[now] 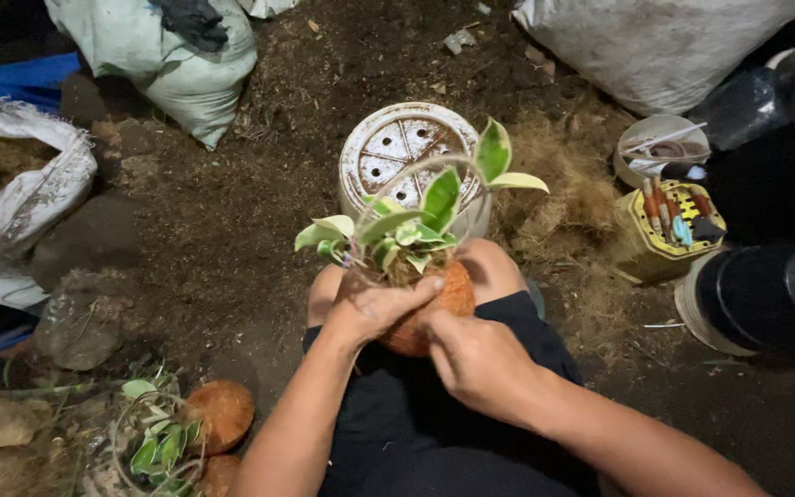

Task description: The person secures a small potted plant into a hollowed coconut shell using twine. They wrap and tie the twine around the coconut and plant base to hold it in place, adjusting the leaves and twine as needed.

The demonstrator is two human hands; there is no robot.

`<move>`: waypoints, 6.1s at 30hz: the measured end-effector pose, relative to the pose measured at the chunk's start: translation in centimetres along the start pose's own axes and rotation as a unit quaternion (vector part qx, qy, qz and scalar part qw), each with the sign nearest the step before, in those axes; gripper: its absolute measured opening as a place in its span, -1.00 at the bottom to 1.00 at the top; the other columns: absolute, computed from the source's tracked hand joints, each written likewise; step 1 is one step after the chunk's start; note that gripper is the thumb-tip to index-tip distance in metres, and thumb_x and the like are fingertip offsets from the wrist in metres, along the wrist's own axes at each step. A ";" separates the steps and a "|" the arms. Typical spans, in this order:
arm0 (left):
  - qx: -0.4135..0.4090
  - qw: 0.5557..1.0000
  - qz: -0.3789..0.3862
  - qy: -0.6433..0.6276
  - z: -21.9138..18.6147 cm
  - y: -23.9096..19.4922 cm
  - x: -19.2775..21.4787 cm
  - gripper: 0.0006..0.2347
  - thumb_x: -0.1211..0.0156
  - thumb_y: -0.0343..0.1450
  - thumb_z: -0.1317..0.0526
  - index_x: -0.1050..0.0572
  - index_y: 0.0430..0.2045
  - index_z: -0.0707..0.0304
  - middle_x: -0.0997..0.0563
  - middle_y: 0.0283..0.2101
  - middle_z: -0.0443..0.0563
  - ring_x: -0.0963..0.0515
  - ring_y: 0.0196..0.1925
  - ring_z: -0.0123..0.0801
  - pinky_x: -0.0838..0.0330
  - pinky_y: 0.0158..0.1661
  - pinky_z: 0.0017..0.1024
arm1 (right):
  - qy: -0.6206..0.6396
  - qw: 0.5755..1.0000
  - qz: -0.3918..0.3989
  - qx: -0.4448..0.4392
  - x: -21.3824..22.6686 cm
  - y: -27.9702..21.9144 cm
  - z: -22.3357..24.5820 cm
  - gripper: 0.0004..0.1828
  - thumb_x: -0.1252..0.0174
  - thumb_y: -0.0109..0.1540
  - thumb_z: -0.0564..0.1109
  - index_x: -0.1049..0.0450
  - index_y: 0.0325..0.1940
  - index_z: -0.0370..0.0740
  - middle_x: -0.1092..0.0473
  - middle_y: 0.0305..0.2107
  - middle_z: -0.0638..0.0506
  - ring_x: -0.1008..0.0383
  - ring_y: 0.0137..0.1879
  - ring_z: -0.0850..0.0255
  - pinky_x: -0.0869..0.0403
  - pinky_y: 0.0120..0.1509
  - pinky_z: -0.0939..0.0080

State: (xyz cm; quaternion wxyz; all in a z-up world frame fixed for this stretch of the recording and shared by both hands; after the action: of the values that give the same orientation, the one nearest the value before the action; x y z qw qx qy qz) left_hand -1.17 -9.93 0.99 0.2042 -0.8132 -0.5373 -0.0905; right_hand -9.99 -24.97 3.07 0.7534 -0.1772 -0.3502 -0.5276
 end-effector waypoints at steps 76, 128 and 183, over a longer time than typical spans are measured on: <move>0.012 0.968 -0.003 -0.253 2.2 3.9 0.8 -0.51 -0.46 0.21 0.16 -0.57 0.00 0.41 -0.70 -0.03 0.07 -0.67 -0.07 -0.29 -0.55 -0.01 -0.35 | 0.552 0.779 -0.276 -0.113 0.0 8.3 -8.5 -0.48 -0.16 0.31 -0.19 -0.21 0.33 -0.29 -0.43 0.13 -0.11 -0.49 0.12 0.14 -0.50 0.22 0.12; 0.003 0.992 0.022 -0.123 13.5 7.4 -2.3 -0.74 -0.28 0.38 0.16 -0.59 -0.12 0.28 -0.68 -0.12 0.04 -0.64 -0.09 -0.31 -0.53 -0.08 -0.38 | -0.018 0.962 0.233 0.142 6.9 12.8 7.6 -0.82 -0.18 0.18 -0.14 -0.53 -0.14 -0.19 -0.54 -0.40 -0.13 -0.58 -0.28 -0.07 -0.47 -0.18 -0.05; -0.068 0.970 0.198 0.124 2.5 -0.5 3.7 -0.57 -0.32 0.26 -0.11 -0.64 -0.10 0.13 -0.70 -0.06 0.03 -0.65 -0.04 -0.20 -0.51 0.00 -0.29 | -0.027 0.945 0.027 0.324 -6.7 0.7 9.2 -0.68 -0.24 0.04 -0.17 -0.46 -0.18 -0.36 -0.37 -0.56 -0.03 -0.44 -0.46 0.06 -0.41 -0.34 0.05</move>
State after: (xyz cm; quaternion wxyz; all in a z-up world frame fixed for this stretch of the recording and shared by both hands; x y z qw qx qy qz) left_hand -0.24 -5.58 0.26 0.2272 -0.8980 -0.3286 -0.1846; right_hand -13.80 -14.37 4.72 0.7743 0.0534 -0.5175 -0.3603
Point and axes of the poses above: each hand's wrist, its own y-axis towards the middle knuckle, its own x-axis out of the back of the hand, z = x × y, the point moved 3 cm from there along y, towards the middle knuckle
